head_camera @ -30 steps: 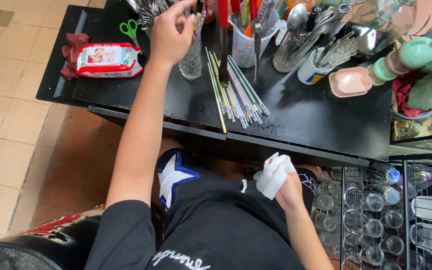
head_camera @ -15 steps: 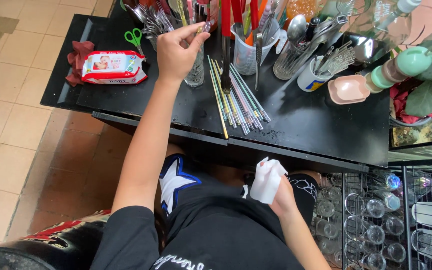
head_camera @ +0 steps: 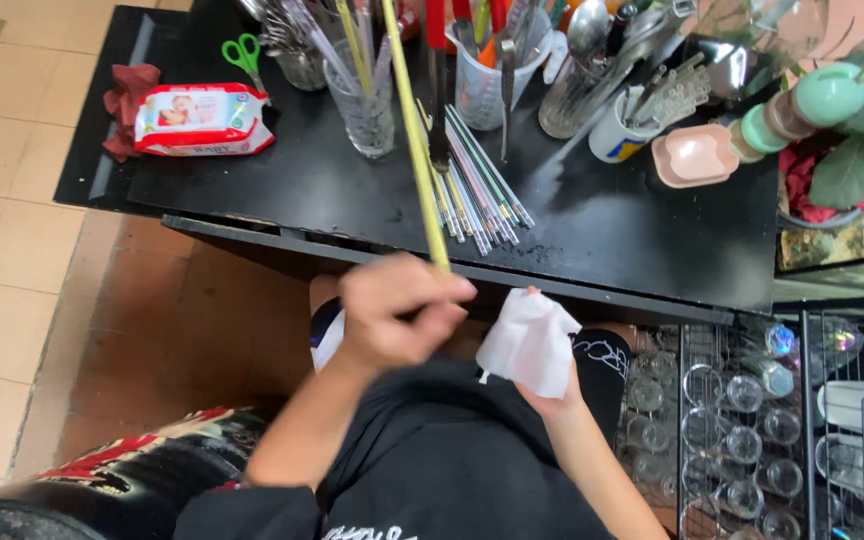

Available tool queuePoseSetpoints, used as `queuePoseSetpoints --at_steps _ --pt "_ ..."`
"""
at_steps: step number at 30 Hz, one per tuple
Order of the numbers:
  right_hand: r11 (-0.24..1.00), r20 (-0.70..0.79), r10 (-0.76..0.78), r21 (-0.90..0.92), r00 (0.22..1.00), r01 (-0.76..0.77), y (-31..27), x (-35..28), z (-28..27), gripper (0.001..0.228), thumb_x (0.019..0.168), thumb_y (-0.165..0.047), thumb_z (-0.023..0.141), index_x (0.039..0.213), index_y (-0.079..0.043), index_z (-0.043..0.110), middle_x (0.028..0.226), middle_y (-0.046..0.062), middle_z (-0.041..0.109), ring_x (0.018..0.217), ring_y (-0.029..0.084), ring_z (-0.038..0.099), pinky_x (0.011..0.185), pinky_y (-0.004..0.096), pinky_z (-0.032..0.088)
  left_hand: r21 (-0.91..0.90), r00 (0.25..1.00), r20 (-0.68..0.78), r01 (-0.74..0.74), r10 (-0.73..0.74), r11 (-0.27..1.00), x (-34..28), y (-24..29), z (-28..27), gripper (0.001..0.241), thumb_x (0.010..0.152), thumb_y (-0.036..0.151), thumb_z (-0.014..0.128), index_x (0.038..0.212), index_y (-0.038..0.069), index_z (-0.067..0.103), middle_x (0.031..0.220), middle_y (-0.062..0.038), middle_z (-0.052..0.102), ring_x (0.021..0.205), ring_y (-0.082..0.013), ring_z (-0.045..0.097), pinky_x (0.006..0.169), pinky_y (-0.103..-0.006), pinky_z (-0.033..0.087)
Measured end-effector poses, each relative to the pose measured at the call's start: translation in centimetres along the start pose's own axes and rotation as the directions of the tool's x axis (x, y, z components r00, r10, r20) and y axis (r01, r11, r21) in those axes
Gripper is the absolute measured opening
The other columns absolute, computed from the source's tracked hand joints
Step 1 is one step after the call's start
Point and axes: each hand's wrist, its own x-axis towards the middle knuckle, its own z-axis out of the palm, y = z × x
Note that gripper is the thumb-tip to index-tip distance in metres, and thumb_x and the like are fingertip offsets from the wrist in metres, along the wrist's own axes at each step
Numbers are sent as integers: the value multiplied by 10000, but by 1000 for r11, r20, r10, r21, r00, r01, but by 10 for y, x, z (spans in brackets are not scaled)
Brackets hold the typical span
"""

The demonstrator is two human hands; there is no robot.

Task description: Cleaning glass straws individually using a wipe.

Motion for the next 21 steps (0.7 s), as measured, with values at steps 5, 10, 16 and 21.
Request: queuePoseSetpoints --at_steps 5,10,16,21 --pt "952 -30 -84 -297 996 71 4 9 6 504 1034 -363 528 1470 -111 502 1370 93 619 1234 243 616 1036 417 494 -71 950 238 224 -202 972 -86 -26 63 213 819 -21 717 1009 68 753 986 -101 763 896 -280 752 814 -348 592" --pt "641 0 -149 -762 989 96 15 11 -1 414 1057 -184 549 1415 15 606 1283 98 690 1126 151 639 969 314 490 -29 831 371 457 -415 889 -159 -69 90 77 900 -1 712 967 38 725 951 -110 768 875 -253 754 779 -332 593" --pt "500 116 -346 -817 931 287 19 7 -7 313 1029 9 577 1331 40 654 1209 81 725 1073 118 684 936 269 541 -85 622 420 752 -661 654 -208 -114 105 235 861 122 762 1070 48 682 894 -27 770 674 -59 652 654 -230 533" --pt "92 313 -508 -907 803 412 12 -1 25 226 944 56 665 1161 51 731 995 85 778 840 92 704 734 229 563 -117 627 364 764 -688 635 -228 -146 115 200 785 143 861 957 66 792 819 2 712 560 -41 491 521 -228 401"
